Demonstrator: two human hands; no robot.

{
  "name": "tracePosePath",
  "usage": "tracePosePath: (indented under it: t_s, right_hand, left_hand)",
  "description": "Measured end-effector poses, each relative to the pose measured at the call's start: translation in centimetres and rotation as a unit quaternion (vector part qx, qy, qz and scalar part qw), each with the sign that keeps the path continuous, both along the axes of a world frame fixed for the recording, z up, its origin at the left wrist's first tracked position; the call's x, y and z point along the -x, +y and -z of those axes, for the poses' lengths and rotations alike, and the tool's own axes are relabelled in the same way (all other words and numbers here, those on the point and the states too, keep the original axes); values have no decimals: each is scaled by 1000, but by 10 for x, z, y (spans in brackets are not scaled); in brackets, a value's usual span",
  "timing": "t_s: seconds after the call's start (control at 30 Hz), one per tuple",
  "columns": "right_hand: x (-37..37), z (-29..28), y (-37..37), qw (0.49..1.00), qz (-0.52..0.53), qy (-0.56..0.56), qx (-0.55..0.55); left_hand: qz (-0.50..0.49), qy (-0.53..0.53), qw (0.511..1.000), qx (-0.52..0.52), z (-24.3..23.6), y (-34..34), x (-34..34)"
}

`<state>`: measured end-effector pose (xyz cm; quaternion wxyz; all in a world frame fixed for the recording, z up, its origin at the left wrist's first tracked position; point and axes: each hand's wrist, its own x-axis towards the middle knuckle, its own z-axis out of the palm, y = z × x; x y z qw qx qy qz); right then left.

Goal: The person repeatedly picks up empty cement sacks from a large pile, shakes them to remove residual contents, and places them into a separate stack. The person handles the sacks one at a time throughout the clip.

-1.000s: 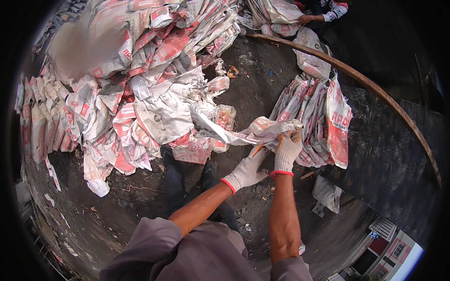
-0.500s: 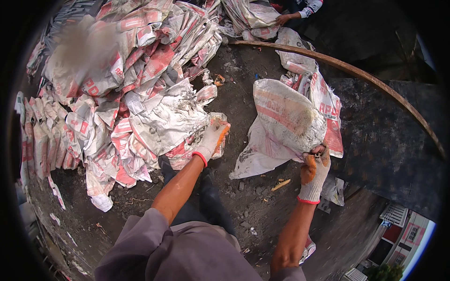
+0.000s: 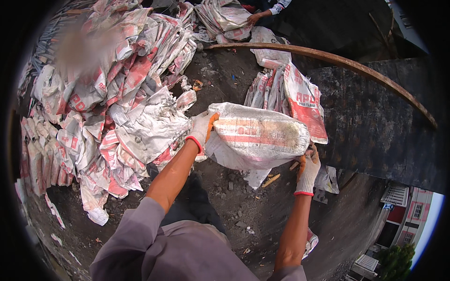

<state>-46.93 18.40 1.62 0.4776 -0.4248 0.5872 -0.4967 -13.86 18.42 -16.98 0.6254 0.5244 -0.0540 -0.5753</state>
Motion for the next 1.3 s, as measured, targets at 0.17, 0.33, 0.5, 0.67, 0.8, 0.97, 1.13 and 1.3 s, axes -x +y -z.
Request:
tracePosePath:
  t_s: [0.17,0.33,0.5,0.67,0.8,0.97,1.13,1.3]
  right_hand:
    - [11,106,16,972,184,120,-83]
    - [-23,150,61,983,103,11,-150]
    - [-66,148,65,943,-44,-232,-234]
    - [-143,116,49,965,-205,69,-146]
    - [-222,76,45,918,-291,238,-125]
    - [-297,18,52,865,-324,374,-88]
    - [-337,-12,48,872,-296,389,-33]
    - [-334,6,32,927,-225,297,-29]
  left_hand:
    - [164,-489,842,-157,-56,1,-23]
    - [26,-577,813,-71,-73,26,-56]
    - [56,-346,936,-32,-70,53,-105]
    - [-20,-449,889,-91,-84,100,-173]
    - [-26,-544,820,-174,-86,158,-247]
    - [-102,-438,878,-164,-77,207,-296]
    - [-164,-304,938,-39,-38,229,-346]
    - [-53,-107,957,264,6,227,-388]
